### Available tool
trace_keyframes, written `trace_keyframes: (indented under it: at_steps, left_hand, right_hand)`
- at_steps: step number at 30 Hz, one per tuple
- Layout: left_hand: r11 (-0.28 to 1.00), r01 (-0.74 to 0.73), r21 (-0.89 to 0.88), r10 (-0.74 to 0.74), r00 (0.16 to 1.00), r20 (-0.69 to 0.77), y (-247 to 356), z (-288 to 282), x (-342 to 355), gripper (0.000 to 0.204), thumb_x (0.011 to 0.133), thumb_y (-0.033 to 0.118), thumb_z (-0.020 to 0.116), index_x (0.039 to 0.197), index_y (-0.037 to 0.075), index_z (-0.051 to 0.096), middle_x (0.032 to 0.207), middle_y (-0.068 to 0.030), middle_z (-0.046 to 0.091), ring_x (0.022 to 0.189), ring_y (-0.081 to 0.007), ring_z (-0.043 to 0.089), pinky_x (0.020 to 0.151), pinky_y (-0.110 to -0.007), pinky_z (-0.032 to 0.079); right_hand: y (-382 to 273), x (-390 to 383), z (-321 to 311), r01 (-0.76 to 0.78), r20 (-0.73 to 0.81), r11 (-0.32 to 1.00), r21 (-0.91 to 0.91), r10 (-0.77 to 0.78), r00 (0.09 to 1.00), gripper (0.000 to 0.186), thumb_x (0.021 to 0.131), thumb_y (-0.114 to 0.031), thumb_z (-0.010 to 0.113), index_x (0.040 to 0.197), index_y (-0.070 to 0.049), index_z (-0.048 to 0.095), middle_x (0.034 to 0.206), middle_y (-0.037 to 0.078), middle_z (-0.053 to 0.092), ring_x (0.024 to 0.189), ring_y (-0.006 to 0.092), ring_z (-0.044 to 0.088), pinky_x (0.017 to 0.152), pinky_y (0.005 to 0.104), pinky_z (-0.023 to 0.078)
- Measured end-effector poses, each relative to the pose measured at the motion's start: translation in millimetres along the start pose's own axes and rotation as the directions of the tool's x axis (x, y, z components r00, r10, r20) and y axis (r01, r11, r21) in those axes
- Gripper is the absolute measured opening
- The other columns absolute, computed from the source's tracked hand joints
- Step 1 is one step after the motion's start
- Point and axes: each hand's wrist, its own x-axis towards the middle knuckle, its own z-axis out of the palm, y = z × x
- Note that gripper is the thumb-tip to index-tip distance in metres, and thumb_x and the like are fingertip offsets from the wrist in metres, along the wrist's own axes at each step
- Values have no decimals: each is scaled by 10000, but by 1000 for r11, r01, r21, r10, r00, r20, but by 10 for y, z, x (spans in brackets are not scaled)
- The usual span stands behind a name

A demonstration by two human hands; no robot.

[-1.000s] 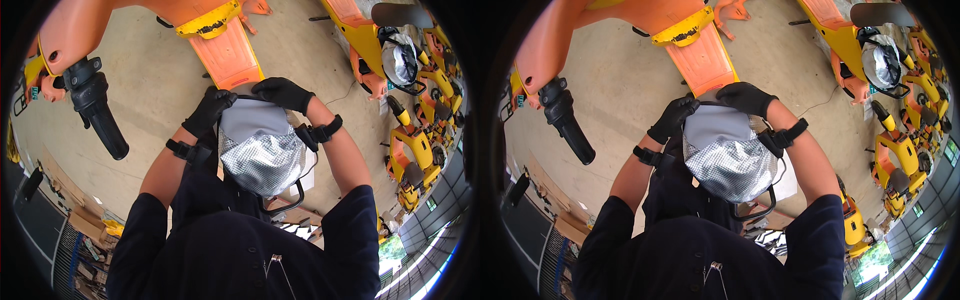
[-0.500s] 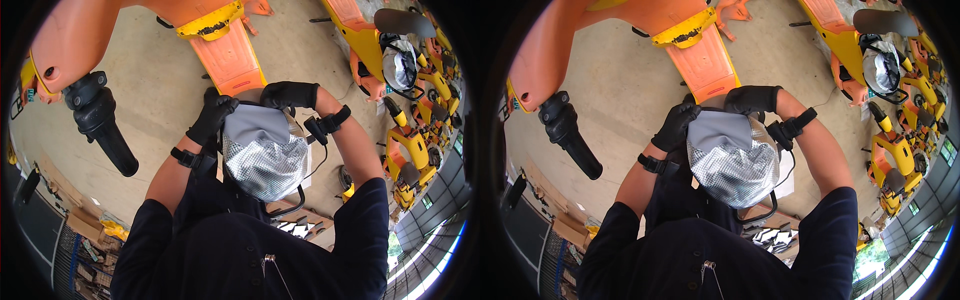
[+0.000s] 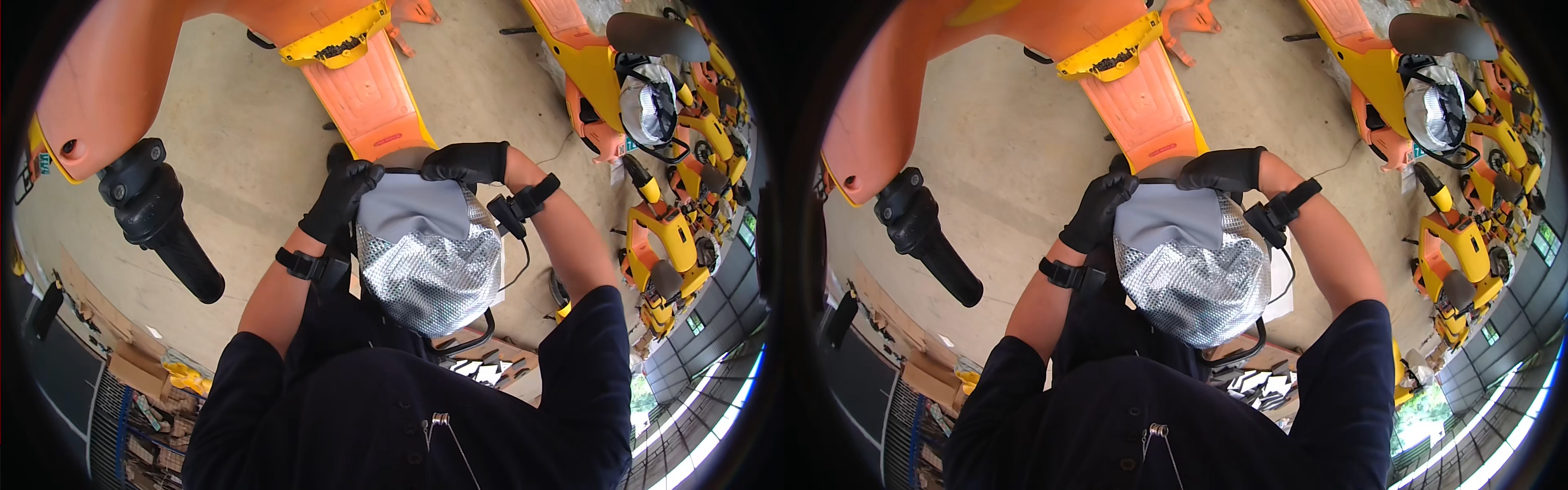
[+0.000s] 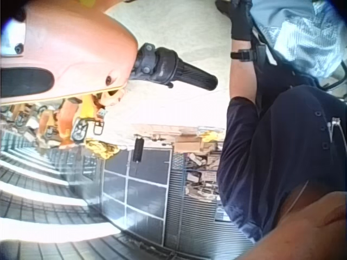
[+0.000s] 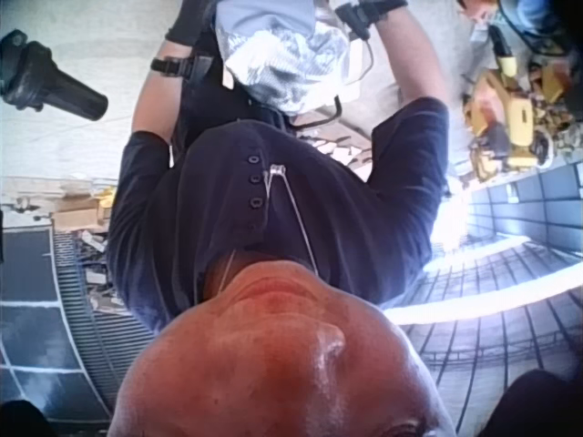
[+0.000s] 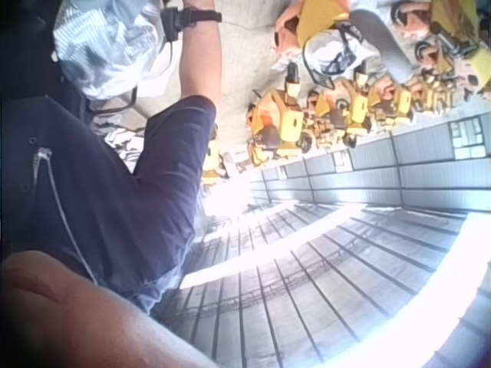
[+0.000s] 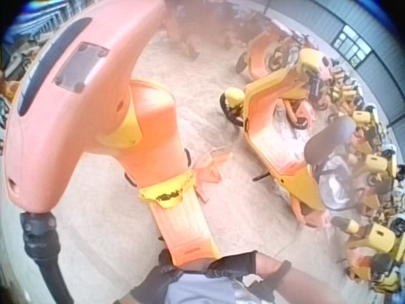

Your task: The person removes a grey and silver seat cover from an electric scooter by hand, pulls it away, and then fits the cover over the seat of another scooter while pressing the edges into place.

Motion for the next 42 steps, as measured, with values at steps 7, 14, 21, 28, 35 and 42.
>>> trace_keyframes:
  at_steps: [7,14,21,28,35,42]
  left_hand:
    - [984,77,161,-70,997,-45,-146,-33,14,233,874,227,576,722,51,569,633,75,449,604,-15,392,560,-206,360]
    - [847,122,517,12,968,-249,-149,-11,142,296,883,245,520,713,8,569,557,-48,510,484,-123,476,490,-290,398]
    - [883,-32,468,148,965,-214,-573,-254,480,212,855,213,565,883,3,577,777,-101,572,696,-167,548,639,-291,437]
    - [985,106,139,-70,967,-244,-780,-307,651,293,820,108,603,1068,-5,494,977,-79,567,853,-155,546,720,-295,451]
    - [906,281,317,-222,952,-210,-657,-314,540,421,861,353,541,1077,-8,556,934,-168,622,860,-229,590,762,-318,446]
    - [794,391,465,-287,916,-280,-560,-372,323,502,853,487,495,973,9,594,919,-217,623,880,-317,603,766,-369,454]
  right_hand:
    - [-5,27,155,-164,-266,979,120,191,945,412,831,-406,515,856,-7,615,680,67,540,629,152,493,617,282,438]
    - [83,184,206,-299,-476,952,-64,234,848,437,844,-451,489,859,-43,646,859,177,627,836,343,586,754,384,456]
    - [220,416,104,-270,-520,957,-101,180,835,485,869,-458,417,817,-31,641,834,181,626,846,352,580,787,405,445]
    - [404,601,52,-299,-454,950,-94,226,862,502,872,-434,379,846,3,626,932,227,606,910,377,561,842,408,422]
    - [459,622,39,-277,-384,938,-210,182,905,506,860,-457,385,898,-12,624,949,224,606,934,366,560,846,404,422]
    - [312,519,92,-395,-458,915,-79,318,830,528,849,-502,421,998,-31,610,1023,195,605,995,343,555,875,384,415]
